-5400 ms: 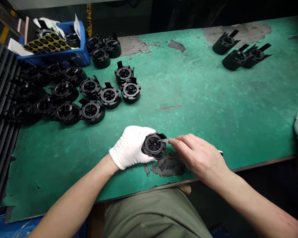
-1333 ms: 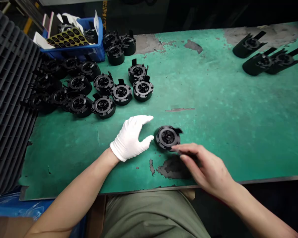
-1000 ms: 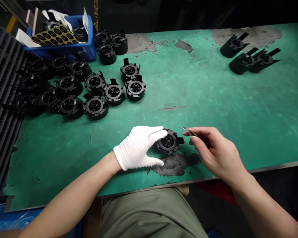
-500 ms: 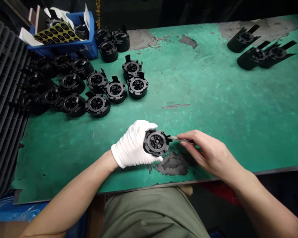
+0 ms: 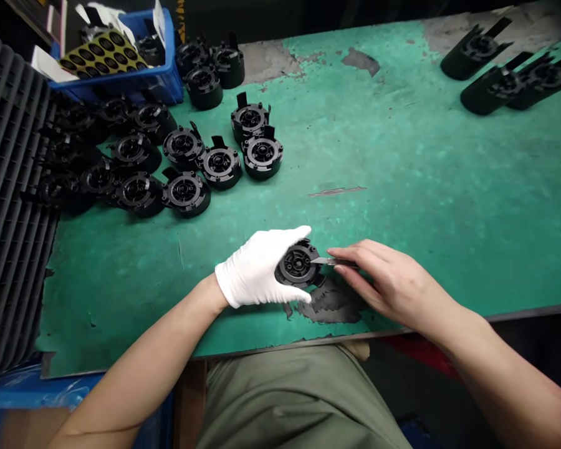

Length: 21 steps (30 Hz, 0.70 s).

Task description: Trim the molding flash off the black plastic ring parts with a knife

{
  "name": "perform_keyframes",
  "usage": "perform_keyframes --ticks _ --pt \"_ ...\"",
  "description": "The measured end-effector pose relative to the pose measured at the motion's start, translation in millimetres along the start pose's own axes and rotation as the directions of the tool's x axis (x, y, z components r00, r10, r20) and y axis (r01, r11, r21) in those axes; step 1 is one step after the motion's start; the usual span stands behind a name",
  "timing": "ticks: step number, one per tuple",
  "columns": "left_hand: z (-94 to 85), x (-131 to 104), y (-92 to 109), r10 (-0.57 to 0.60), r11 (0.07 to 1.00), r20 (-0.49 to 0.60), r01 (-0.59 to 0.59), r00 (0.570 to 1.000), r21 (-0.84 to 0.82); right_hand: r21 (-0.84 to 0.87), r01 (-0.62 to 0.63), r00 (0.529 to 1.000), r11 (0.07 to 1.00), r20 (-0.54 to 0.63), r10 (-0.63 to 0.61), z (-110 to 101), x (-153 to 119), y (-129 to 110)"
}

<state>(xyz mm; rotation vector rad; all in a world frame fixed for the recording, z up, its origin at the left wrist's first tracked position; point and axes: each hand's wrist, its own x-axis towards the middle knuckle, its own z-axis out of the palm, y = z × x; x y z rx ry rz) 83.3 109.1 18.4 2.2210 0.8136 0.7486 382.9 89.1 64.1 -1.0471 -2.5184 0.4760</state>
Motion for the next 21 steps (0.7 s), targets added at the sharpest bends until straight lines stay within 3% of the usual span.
perform_keyframes --ticks 7,21 --pt "-3.1 0.0 4.2 -0.043 0.995 0.039 0.039 0.998 0.093 -0.087 0.024 1.000 0.996 0.010 -0.023 0.2 7.1 1.6" --pt "-3.2 2.5 4.3 -0.039 0.995 0.057 0.033 0.998 0.095 -0.147 0.132 0.987 0.980 0.111 -0.117 -5.6 15.1 11.9"
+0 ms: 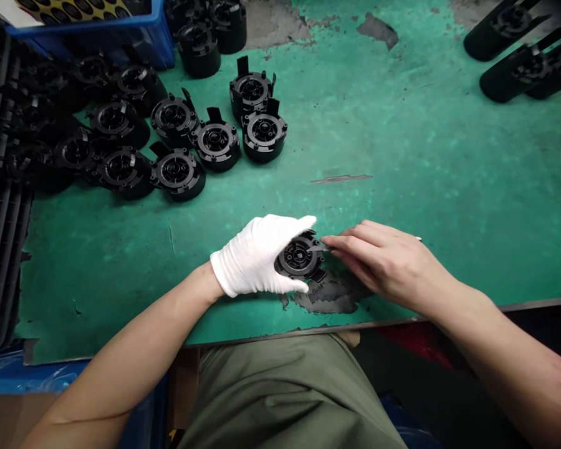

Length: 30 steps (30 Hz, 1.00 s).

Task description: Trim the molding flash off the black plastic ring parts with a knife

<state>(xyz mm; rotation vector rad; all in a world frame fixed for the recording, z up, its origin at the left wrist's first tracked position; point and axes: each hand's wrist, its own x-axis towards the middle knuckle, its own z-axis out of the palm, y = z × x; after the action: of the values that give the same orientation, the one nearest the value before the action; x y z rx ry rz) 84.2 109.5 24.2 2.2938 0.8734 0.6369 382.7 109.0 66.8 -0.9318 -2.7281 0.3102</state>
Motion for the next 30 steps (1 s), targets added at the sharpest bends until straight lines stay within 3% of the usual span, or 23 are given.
perform_keyframes --ticks 8,30 --pt "-2.6 -0.5 -2.9 0.108 0.991 0.027 -0.105 0.994 -0.087 -0.017 0.092 0.996 0.996 0.018 -0.092 -7.3 2.3 7.2" --pt "-2.6 1.4 -2.3 0.097 0.986 0.022 -0.093 0.995 -0.140 -0.176 0.257 0.964 0.950 0.117 -0.239 -19.3 14.3 13.5"
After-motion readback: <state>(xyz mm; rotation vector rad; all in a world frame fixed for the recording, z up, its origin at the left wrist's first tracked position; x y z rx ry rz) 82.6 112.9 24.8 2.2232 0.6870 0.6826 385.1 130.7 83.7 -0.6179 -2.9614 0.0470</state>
